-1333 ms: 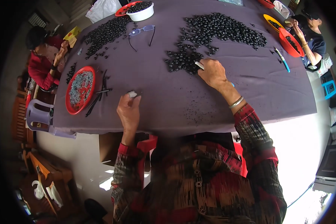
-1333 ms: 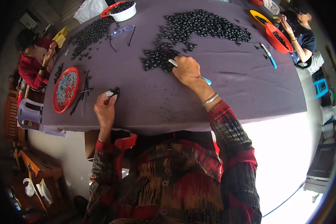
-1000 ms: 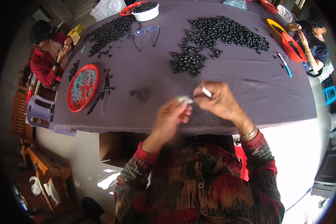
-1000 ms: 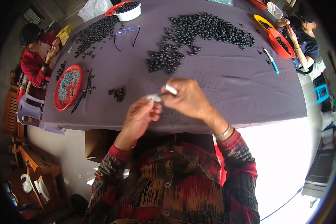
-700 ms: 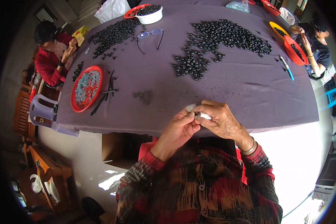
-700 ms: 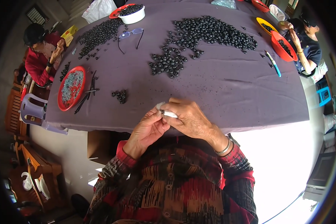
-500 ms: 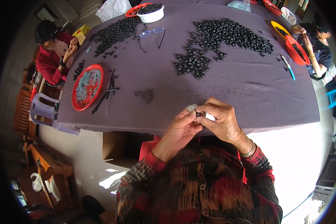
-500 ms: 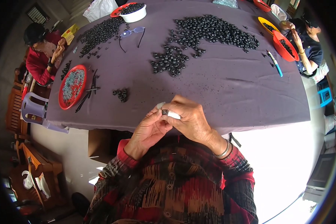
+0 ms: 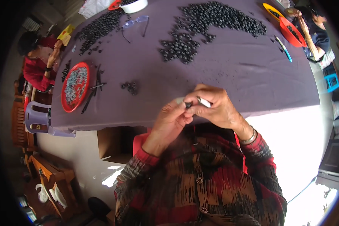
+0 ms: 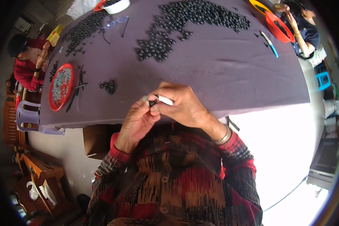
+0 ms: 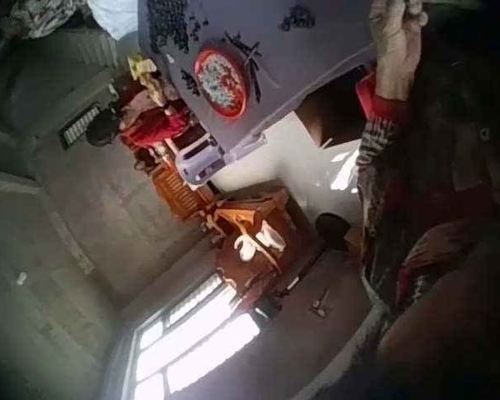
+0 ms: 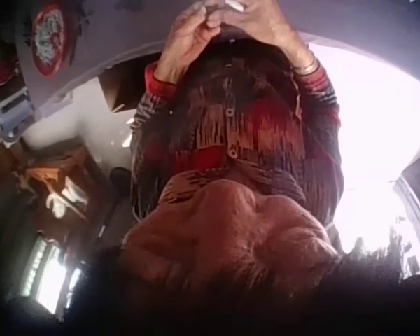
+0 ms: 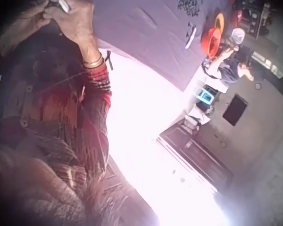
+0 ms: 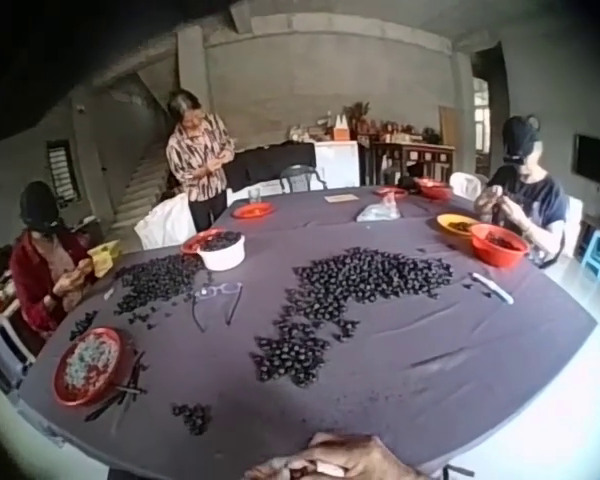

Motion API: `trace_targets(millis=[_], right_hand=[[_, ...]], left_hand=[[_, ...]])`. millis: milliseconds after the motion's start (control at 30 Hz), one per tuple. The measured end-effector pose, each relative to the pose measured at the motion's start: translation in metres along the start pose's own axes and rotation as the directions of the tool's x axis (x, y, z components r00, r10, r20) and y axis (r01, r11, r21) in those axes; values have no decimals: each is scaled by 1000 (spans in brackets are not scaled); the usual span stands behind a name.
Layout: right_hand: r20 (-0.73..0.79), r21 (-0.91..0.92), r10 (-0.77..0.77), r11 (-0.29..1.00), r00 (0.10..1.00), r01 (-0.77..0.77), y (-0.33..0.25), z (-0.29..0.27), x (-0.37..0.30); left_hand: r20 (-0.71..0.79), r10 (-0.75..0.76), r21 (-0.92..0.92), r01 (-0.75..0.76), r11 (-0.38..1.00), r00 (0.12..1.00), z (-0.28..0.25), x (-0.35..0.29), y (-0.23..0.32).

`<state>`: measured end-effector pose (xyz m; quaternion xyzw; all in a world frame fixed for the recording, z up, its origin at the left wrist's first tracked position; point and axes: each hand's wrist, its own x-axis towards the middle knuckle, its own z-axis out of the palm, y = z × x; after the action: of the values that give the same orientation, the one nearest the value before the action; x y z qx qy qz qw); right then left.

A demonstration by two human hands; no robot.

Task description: The person trims small black plastic components one at a time by scraping them with a small handheld blade.

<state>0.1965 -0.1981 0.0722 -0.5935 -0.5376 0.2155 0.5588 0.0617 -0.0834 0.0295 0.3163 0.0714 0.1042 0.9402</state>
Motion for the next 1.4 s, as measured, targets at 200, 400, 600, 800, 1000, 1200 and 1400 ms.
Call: trace_targets(millis=[200,400,600,800,1000,1200,1400], right_hand=[[-64,-48,-54,998,997,51,6,3,-5],[-96,-64,-69,996,993,63,3,4,-9],[-27,-38,-35,999,999,34,3,-2,-10],[37,298,144,943,989,-148,6,-6,-10],[42,271,142,951,989,-148,1,-10,-8],[-92,-198,109,972,990,-126,-7,-27,-12],[26,-212,-50,976,998,54,-5,-17,-24]], left_hand=[[20,2,24,-2,1000,1000,3,2,-1],[14,-23,64,22,998,1000,0,0,-3],[7,-73,74,72,995,997,4,-2,0],[-19,-183,78,184,980,983,3,-1,1],[21,-169,19,168,986,985,1,0,-4],[-13,-51,140,52,989,999,4,-3,1],[12,45,133,-47,990,999,5,-1,4]])
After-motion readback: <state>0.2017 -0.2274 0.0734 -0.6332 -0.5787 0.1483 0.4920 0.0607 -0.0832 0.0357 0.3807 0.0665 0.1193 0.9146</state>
